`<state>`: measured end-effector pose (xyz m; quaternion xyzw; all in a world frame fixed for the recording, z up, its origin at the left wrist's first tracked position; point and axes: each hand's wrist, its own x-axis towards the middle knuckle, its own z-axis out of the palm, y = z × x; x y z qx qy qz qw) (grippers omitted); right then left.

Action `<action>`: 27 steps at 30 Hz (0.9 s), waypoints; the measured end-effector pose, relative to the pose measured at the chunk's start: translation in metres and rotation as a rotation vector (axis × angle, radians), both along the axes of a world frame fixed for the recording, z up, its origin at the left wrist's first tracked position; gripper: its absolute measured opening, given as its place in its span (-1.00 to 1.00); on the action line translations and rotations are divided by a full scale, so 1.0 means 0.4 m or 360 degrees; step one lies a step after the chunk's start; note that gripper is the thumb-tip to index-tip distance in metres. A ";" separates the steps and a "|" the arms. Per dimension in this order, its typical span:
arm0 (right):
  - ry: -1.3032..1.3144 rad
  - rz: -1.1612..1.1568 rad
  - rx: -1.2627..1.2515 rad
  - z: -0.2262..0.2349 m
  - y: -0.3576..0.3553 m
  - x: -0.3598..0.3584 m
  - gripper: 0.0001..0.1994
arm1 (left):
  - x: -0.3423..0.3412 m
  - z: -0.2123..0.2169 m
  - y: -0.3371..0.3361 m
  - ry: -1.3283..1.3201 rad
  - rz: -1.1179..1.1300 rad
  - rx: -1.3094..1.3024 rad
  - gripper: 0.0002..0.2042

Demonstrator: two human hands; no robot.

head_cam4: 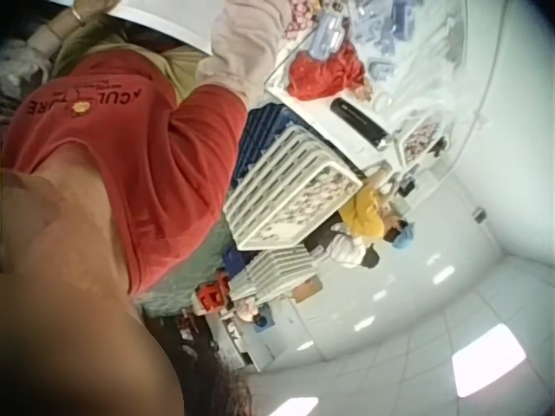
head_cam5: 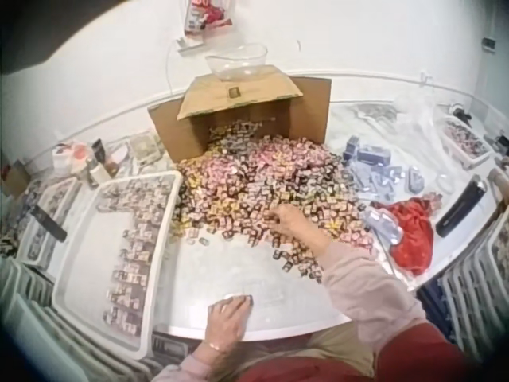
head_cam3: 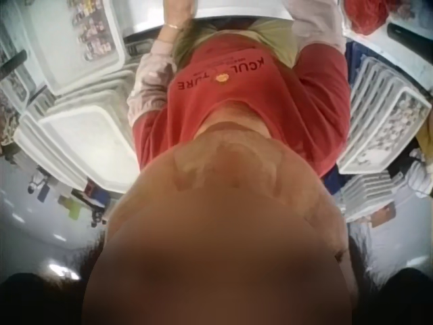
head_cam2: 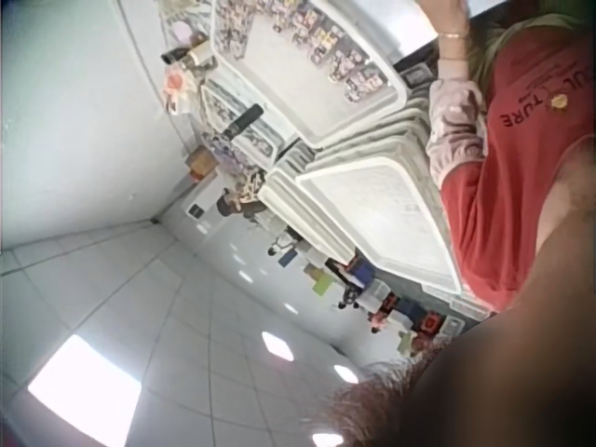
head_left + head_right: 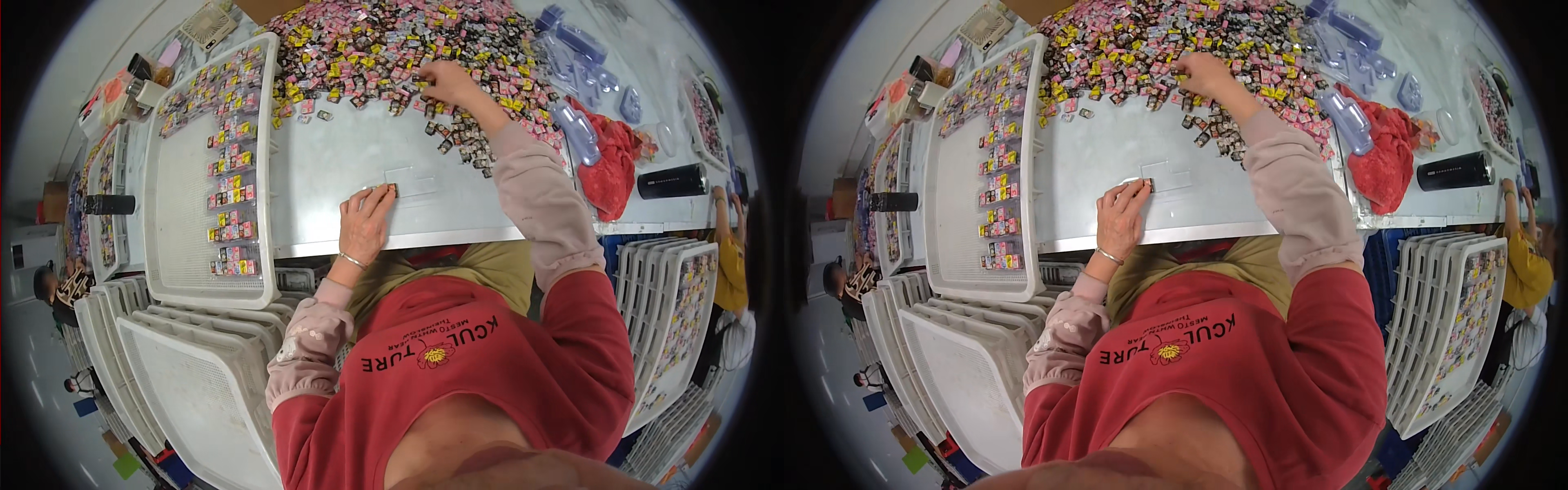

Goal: Arrange small colorful toy components into organized rows on a tray.

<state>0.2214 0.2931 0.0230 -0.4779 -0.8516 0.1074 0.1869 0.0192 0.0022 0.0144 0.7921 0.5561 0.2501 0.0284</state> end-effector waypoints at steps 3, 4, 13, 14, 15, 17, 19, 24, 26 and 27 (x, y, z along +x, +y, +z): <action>0.0252 -0.0199 -0.0225 0.028 0.063 0.059 -0.74 | 0.000 -0.001 0.002 0.0007 0.0000 0.0010 -0.45; 0.0224 -0.0272 -0.0145 0.026 0.084 0.053 -0.74 | 0.000 0.000 0.003 0.0009 0.0003 0.0015 -0.45; -0.0285 0.0080 -0.0187 -0.001 0.140 -0.013 -0.62 | 0.000 -0.002 0.002 -0.0014 -0.0001 0.0027 -0.44; -0.0267 0.0140 -0.0172 0.001 0.136 -0.008 -0.63 | 0.000 -0.001 0.003 -0.0011 -0.0005 0.0034 -0.44; -0.0288 0.0173 -0.0187 -0.001 0.131 -0.005 -0.64 | 0.000 -0.001 0.004 -0.0009 -0.0008 0.0041 -0.44; -0.0225 0.0225 -0.0128 -0.011 0.120 -0.004 -0.66 | -0.001 0.000 0.004 -0.0020 -0.0011 0.0039 -0.43; -0.0165 0.0015 0.0015 -0.033 0.103 -0.008 -0.68 | -0.001 -0.001 0.004 -0.0031 -0.0013 0.0020 -0.42; 0.0142 0.0113 0.0471 -0.028 0.061 -0.006 -0.79 | -0.006 -0.016 0.000 0.0005 0.0011 0.0062 -0.40; 0.0538 0.0197 0.0350 0.005 0.005 0.011 -0.65 | -0.007 -0.021 -0.003 0.0005 0.0023 0.0058 -0.40; 0.0535 0.0207 0.0334 0.014 -0.048 0.016 -0.65 | -0.007 -0.023 -0.001 0.0004 0.0015 0.0068 -0.40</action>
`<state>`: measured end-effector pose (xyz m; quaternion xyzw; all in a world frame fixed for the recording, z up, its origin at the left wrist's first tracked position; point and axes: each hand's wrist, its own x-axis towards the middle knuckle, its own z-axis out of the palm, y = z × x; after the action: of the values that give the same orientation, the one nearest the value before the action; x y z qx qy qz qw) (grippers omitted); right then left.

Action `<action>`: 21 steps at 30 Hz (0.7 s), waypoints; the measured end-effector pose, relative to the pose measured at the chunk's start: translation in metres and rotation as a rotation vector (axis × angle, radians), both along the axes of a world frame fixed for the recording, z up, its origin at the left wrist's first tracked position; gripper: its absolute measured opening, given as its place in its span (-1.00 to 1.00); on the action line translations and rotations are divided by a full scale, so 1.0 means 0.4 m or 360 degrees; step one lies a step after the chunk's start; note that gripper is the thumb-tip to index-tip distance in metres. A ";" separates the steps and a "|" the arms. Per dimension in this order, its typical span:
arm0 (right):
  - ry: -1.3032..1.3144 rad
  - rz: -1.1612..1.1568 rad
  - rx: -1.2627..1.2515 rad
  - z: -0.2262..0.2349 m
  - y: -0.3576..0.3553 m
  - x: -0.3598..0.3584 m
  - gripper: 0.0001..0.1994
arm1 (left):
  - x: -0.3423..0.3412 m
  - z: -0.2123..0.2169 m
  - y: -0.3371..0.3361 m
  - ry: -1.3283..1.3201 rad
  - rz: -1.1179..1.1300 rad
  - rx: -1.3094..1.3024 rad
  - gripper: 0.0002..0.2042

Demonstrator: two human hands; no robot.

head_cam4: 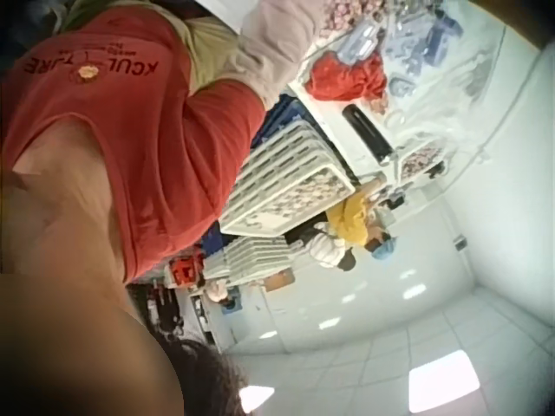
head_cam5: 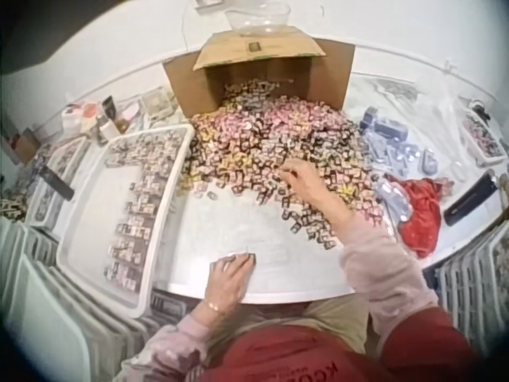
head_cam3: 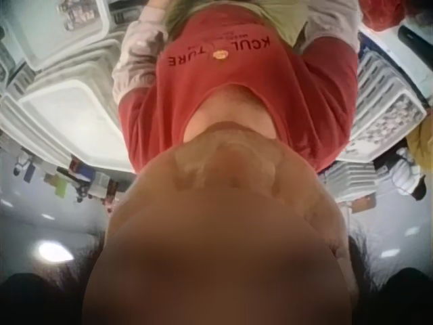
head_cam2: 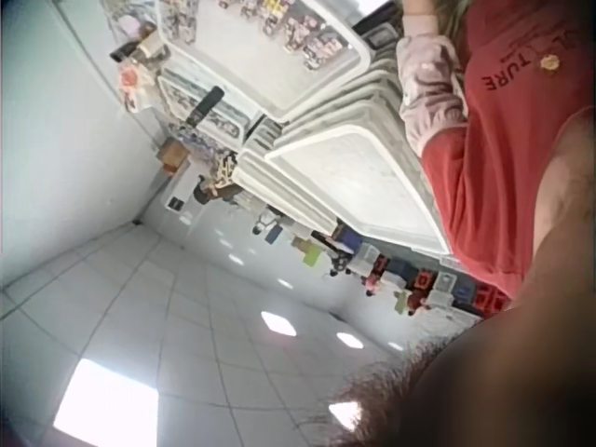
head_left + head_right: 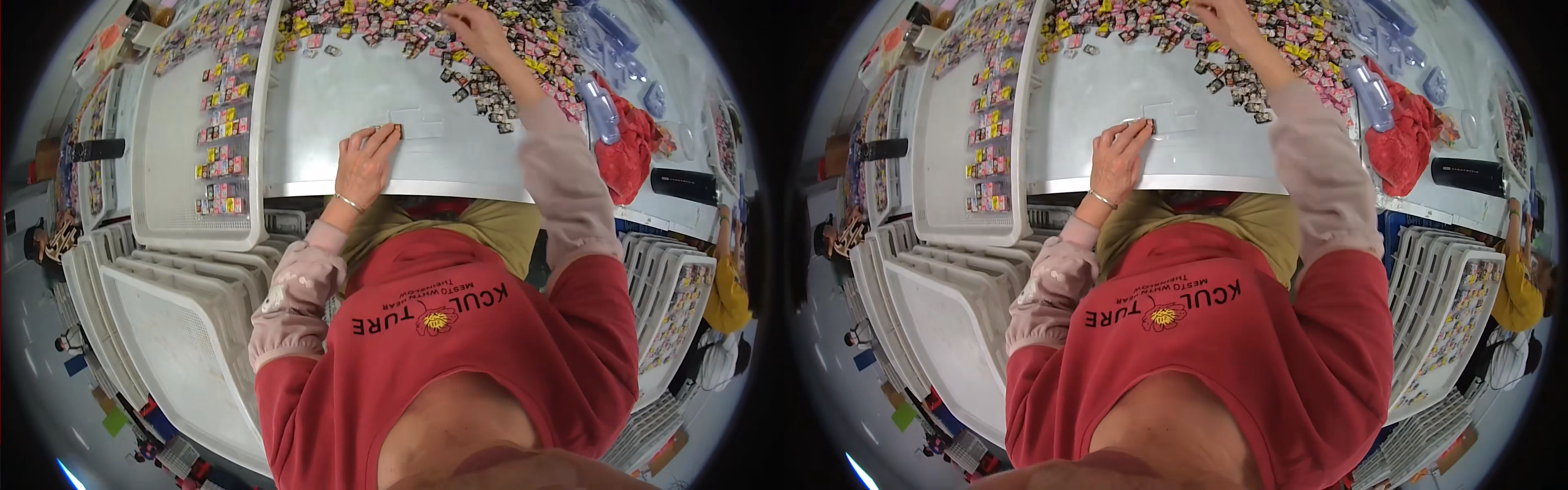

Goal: Arrange small colorful toy components into organized rows on a tray.

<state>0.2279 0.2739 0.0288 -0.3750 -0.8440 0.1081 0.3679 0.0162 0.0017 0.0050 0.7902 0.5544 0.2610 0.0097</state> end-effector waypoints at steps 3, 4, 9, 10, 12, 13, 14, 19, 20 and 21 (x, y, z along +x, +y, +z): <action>0.0154 0.0508 -0.0504 0.011 -0.202 0.013 -0.85 | 0.000 -0.001 0.003 0.0010 0.0003 0.0006 -0.42; 0.0119 0.0737 -0.0414 0.012 -0.260 0.011 -0.86 | 0.000 -0.001 0.003 0.0019 0.0016 0.0003 -0.43; -0.0120 0.0734 -0.0357 -0.026 -0.423 -0.035 -0.85 | 0.000 0.000 0.000 0.0038 -0.0003 0.0002 -0.46; -0.0209 0.0668 -0.0141 -0.035 -0.435 -0.040 -0.85 | 0.000 0.000 -0.001 0.0052 -0.0004 -0.0018 -0.47; -0.0111 0.0672 -0.0179 -0.048 -0.436 -0.039 -0.83 | -0.001 -0.001 -0.001 0.0043 0.0001 -0.0019 -0.47; 0.0015 0.0660 -0.0318 -0.052 -0.435 -0.031 -0.80 | -0.002 -0.001 -0.004 0.0035 -0.0005 -0.0035 -0.47; 0.0100 0.0616 -0.0504 -0.053 -0.433 -0.022 -0.78 | -0.002 -0.001 -0.005 0.0030 -0.0001 -0.0030 -0.47; -0.0039 0.0381 -0.0270 -0.043 -0.436 -0.008 -0.81 | -0.002 0.000 -0.003 0.0039 -0.0016 -0.0019 -0.48; -0.0157 0.0385 -0.0167 -0.041 -0.440 -0.016 -0.80 | -0.002 0.000 -0.003 0.0039 -0.0017 -0.0010 -0.48; -0.0158 0.0383 -0.0168 -0.040 -0.444 -0.025 -0.80 | -0.002 0.000 -0.003 0.0038 -0.0012 -0.0004 -0.48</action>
<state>0.2180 0.0963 0.0129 -0.2948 -0.8931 0.1771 0.2898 0.0155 0.0004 0.0050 0.7954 0.5517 0.2508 0.0049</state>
